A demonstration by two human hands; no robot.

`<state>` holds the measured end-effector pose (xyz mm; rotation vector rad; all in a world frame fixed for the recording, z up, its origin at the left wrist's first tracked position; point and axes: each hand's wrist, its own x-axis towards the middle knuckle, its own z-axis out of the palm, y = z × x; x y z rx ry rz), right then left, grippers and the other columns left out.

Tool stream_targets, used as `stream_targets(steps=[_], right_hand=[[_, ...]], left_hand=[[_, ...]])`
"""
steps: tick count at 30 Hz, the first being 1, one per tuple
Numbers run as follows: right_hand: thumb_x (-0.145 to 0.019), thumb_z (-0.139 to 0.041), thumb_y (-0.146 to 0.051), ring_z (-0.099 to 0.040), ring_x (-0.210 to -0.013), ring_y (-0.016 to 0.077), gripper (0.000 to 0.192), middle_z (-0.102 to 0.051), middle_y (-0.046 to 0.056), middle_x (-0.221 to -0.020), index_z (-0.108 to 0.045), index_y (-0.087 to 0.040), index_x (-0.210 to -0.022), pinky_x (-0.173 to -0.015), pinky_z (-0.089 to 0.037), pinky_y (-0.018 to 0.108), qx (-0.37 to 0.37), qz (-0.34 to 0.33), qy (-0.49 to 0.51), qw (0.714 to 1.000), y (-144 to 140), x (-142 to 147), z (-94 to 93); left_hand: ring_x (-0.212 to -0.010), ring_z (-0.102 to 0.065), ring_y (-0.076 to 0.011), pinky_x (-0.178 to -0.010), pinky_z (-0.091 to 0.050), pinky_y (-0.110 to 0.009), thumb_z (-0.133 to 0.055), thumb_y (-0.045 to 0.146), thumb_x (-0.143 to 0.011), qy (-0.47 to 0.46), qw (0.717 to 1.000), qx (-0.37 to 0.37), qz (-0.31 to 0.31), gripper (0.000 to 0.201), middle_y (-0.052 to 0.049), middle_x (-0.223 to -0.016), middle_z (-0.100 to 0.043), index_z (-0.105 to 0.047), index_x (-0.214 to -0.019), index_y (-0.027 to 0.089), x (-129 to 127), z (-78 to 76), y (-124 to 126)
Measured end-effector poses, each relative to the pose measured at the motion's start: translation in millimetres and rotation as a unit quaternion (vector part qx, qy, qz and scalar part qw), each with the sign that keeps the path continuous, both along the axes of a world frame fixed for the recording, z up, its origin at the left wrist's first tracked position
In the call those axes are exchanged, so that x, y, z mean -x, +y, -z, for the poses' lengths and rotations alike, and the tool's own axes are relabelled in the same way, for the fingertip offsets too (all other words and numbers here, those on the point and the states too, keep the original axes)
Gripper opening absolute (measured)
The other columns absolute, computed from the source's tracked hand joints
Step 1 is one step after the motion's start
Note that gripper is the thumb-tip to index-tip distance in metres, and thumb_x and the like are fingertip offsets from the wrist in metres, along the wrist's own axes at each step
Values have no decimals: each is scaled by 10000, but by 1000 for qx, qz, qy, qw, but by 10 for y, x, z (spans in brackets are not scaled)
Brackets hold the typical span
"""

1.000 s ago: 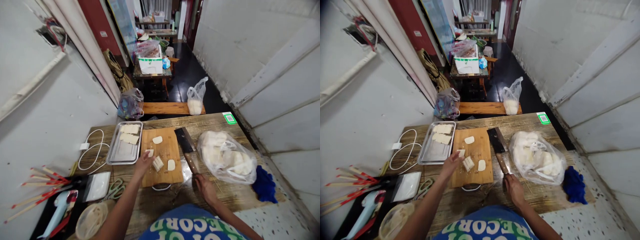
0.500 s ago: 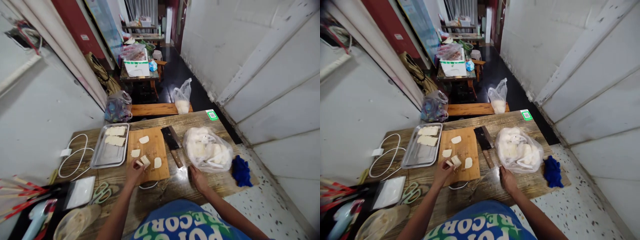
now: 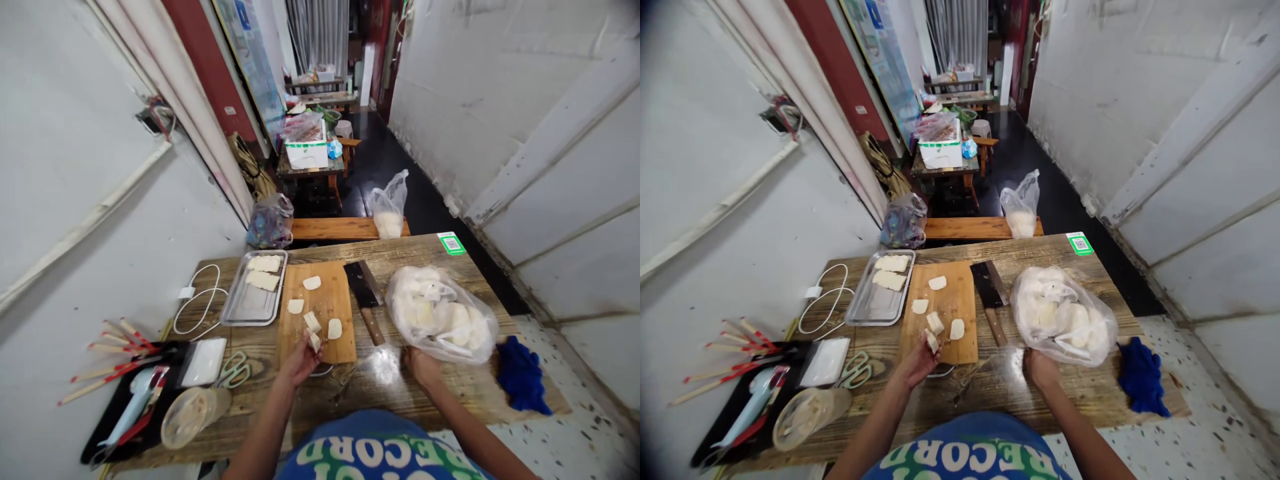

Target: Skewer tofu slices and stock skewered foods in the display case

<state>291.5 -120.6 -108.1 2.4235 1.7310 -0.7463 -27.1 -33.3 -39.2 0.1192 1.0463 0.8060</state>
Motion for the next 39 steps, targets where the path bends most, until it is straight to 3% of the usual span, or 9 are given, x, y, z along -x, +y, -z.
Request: stream_targets(steps=[5, 10, 14, 17, 20, 22, 26, 39], right_hand=[[-726, -470, -227, -570, -543, 131, 161, -628, 32, -574, -578, -157, -629, -508, -327, 207, -33, -26, 97, 994, -333, 56, -113], [-629, -477, -170, -468, -456, 109, 111, -480, -45, -459, -416, -203, -542, -473, -312, 205, -126, 62, 215, 967, -654, 206, -204], [-671, -457, -194, -474, -482, 107, 73, -480, -48, -522, -422, -211, -609, -476, -366, 199, -165, 60, 308, 935, -515, 407, -564], [-789, -409, -264, -555, -581, 131, 157, -591, 9, -655, -547, -190, -781, -554, -441, 221, -183, -8, 358, 915, -298, 532, -909], [-855, -356, -304, -612, -792, 164, 302, -662, 75, -864, -620, -190, -943, -746, -473, 275, -202, -86, 356, 908, -160, 584, -1117], [-860, -330, -275, -614, -829, 171, 350, -665, 91, -912, -623, -187, -1030, -782, -470, 290, -210, -121, 335, 911, -129, 590, -1154], [-857, -291, -226, -606, -654, 148, 427, -666, 70, -767, -543, -168, -1197, -654, -485, 251, -189, -146, 304, 922, -119, 597, -1124], [-851, -295, -204, -566, -591, 132, 431, -633, 40, -676, -563, -165, -1186, -612, -467, 224, -201, -148, 292, 923, -62, 590, -1115]], left_hand=[[-660, -623, -141, -552, -508, -230, -599, 398, -748, -29, 999, -43, -9, 282, -37, -771, -640, -552, -909, 171, -24, -49, 31], [-639, -635, -134, -514, -513, -196, -650, 164, -728, 34, 995, -77, -53, 232, -52, -816, -663, -558, -940, 156, -109, -108, 130], [-697, -651, -150, -604, -553, -251, -599, 98, -755, 8, 991, -40, -128, 161, -65, -818, -669, -564, -907, 136, -268, -158, 185], [-796, -654, -181, -734, -554, -345, -561, 71, -776, -25, 984, 4, -174, 109, -76, -826, -676, -565, -869, 127, -373, -207, 215], [-827, -651, -196, -760, -548, -362, -549, 86, -789, -54, 979, 43, -190, 70, -82, -813, -680, -572, -846, 119, -428, -270, 248], [-848, -648, -215, -758, -548, -378, -561, 104, -785, -62, 980, 62, -181, 72, -83, -814, -681, -578, -853, 123, -444, -313, 265], [-875, -643, -230, -774, -542, -385, -588, 102, -764, -55, 985, 66, -152, 130, -82, -837, -677, -588, -892, 124, -475, -376, 275], [-862, -637, -208, -756, -551, -348, -592, 47, -739, -35, 986, 56, -153, 109, -82, -839, -671, -597, -828, 109, -530, -443, 317]])
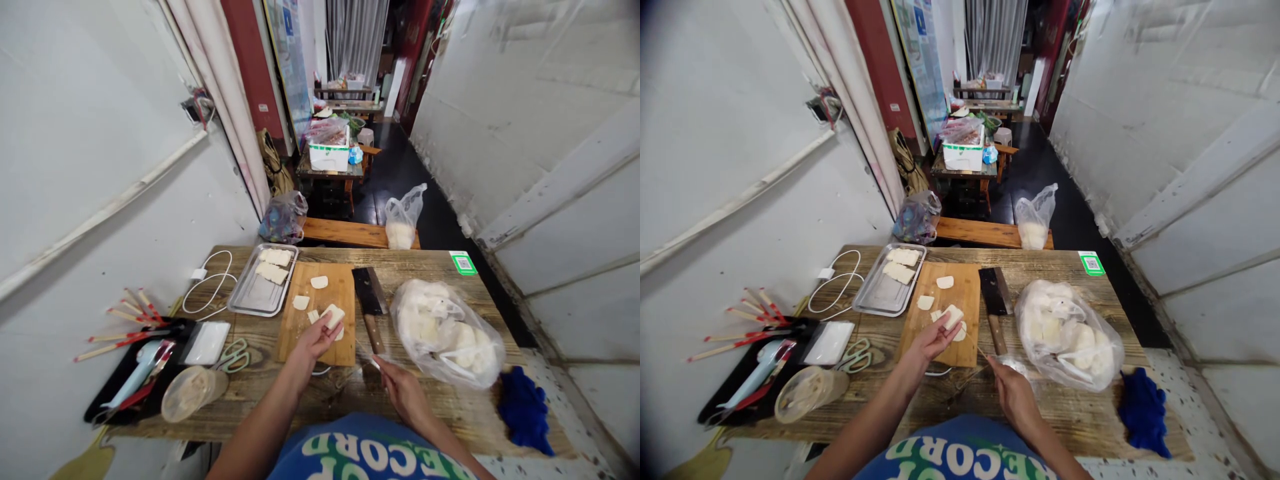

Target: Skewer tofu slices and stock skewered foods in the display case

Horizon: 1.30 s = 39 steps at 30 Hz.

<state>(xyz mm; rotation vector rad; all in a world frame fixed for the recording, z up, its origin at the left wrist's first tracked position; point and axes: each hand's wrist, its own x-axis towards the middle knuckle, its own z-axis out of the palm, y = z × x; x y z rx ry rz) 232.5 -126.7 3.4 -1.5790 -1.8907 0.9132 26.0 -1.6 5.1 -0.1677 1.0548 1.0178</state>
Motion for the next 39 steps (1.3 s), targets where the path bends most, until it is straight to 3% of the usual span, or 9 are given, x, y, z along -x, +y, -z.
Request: stream_targets(steps=[10, 24, 33, 39], right_hand=[[-847, -306, -198, -591, -603, 137, 419, -665, 61, -714, -588, -164, -1154, -628, -484, 235, -23, 8, 9, 1000, 31, 8, 5], [-837, -292, -178, -575, -584, 134, 438, -650, 55, -691, -561, -139, -1180, -599, -470, 231, -14, 10, -4, 1000, 46, 12, 52], [-829, -313, -196, -557, -541, 130, 429, -649, 38, -657, -576, -162, -1165, -563, -460, 224, 0, 24, 14, 1000, 45, 45, 14], [-832, -305, -220, -554, -513, 133, 438, -640, 47, -637, -581, -123, -1158, -546, -460, 227, 12, 27, 24, 999, 59, 68, 16]], left_hand=[[-862, -642, -190, -835, -521, -373, -605, 19, -716, 22, 1000, -15, 0, 171, -56, -828, -686, -591, -847, 128, -25, 0, 51], [-748, -659, -191, -770, -545, -390, -616, -7, -696, 66, 996, -55, 27, 130, -90, -779, -685, -579, -769, 93, -123, -58, 18], [-797, -656, -200, -800, -533, -389, -632, 30, -699, 49, 993, -76, 70, 131, -99, -843, -688, -616, -814, 90, -167, 23, -51], [-783, -658, -203, -804, -529, -379, -623, 21, -702, 58, 993, -60, 80, 138, -103, -830, -692, -626, -827, 81, -228, -60, -96]])
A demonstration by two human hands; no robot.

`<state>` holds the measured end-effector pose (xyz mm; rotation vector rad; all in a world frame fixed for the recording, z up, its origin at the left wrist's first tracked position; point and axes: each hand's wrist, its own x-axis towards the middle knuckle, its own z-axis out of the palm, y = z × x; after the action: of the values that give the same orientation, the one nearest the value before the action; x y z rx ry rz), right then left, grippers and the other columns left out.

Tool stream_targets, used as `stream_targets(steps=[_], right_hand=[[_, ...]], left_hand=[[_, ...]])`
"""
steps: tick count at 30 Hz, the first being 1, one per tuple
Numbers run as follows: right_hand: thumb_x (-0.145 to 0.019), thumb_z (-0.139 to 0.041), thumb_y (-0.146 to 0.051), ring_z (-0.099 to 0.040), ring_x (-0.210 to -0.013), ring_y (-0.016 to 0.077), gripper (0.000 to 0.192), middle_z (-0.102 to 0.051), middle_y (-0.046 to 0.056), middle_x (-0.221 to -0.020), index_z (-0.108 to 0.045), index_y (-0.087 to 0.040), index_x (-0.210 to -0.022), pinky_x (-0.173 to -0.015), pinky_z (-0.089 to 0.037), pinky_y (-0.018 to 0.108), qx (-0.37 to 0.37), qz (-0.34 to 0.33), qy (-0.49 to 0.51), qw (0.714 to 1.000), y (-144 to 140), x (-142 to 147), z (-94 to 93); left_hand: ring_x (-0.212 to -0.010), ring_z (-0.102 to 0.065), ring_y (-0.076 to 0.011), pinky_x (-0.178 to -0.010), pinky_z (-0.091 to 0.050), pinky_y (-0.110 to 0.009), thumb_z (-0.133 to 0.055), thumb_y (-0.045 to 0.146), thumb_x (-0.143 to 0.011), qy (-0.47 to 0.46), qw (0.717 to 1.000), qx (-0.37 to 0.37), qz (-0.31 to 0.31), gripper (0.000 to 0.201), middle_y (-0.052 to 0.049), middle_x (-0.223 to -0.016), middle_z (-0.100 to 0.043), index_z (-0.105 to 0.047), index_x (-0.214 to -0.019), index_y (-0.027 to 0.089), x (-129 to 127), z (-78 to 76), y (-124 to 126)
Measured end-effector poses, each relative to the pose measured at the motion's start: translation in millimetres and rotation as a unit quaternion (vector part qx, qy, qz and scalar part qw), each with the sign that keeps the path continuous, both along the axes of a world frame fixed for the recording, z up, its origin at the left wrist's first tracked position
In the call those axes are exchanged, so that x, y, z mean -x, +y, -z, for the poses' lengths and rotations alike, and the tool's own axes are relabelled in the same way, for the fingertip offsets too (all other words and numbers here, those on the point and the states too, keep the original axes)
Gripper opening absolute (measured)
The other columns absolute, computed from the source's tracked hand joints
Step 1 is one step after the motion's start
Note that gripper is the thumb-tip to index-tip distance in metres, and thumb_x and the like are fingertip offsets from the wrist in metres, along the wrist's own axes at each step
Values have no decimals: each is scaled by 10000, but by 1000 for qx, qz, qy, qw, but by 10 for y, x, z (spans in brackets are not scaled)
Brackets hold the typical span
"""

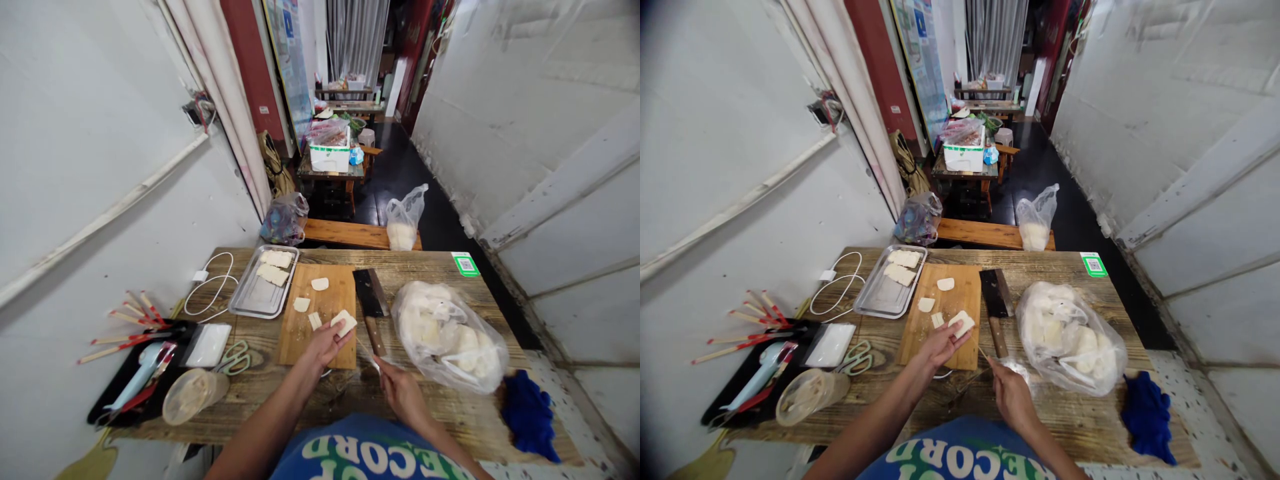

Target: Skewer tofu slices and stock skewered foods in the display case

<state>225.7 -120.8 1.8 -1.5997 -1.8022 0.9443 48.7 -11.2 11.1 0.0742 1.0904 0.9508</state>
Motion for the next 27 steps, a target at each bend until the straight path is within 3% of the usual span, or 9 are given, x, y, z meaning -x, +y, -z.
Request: stream_targets(steps=[7, 14, 20, 23, 25, 27], right_hand=[[-849, -301, -242, -553, -520, 136, 437, -629, 45, -626, -574, -115, -1165, -550, -458, 232, 9, 5, 14, 1000, 11, 29, -14], [-821, -293, -183, -551, -525, 133, 441, -604, 38, -601, -588, -108, -1141, -572, -455, 229, 7, 15, 11, 1000, 85, 78, -61], [-852, -301, -283, -551, -512, 133, 427, -619, 31, -613, -589, -107, -1114, -541, -437, 232, 36, 74, 44, 996, 89, 63, 13], [-852, -307, -344, -558, -523, 142, 442, -626, 40, -622, -600, -89, -1063, -548, -437, 242, 56, 109, 59, 991, 69, -9, 89], [-847, -310, -366, -566, -537, 155, 451, -624, 44, -616, -604, -81, -1035, -554, -436, 253, 67, 120, 66, 988, 48, -69, 157], [-843, -311, -378, -569, -546, 164, 457, -622, 48, -614, -602, -77, -1023, -560, -434, 263, 75, 125, 69, 987, 23, -113, 234]], left_hand=[[-743, -658, -186, -767, -538, -364, -619, 8, -698, 10, 1000, 9, -4, 128, -97, -799, -692, -624, -793, 94, -62, -16, -56], [-779, -649, -185, -788, -526, -367, -621, 34, -704, -12, 999, 8, 35, 122, -77, -833, -693, -627, -773, 134, -242, 38, -235], [-857, -635, -216, -795, -505, -398, -694, 254, -680, -32, 998, -20, 54, 262, -99, -954, -669, -604, -907, 159, -210, 146, -295], [-861, -626, -197, -787, -491, -341, -684, 292, -670, 153, 984, -93, -7, 273, -91, -928, -663, -605, -890, 150, 82, 324, -230], [-857, -617, -209, -782, -478, -341, -679, 263, -646, 340, 930, -136, -34, 263, -87, -886, -662, -616, -868, 136, 342, 449, -165], [-954, -582, -238, -860, -432, -358, -717, 176, -559, 410, 898, -156, -24, 333, -87, -935, -656, -632, -880, 147, 582, 546, -94]])
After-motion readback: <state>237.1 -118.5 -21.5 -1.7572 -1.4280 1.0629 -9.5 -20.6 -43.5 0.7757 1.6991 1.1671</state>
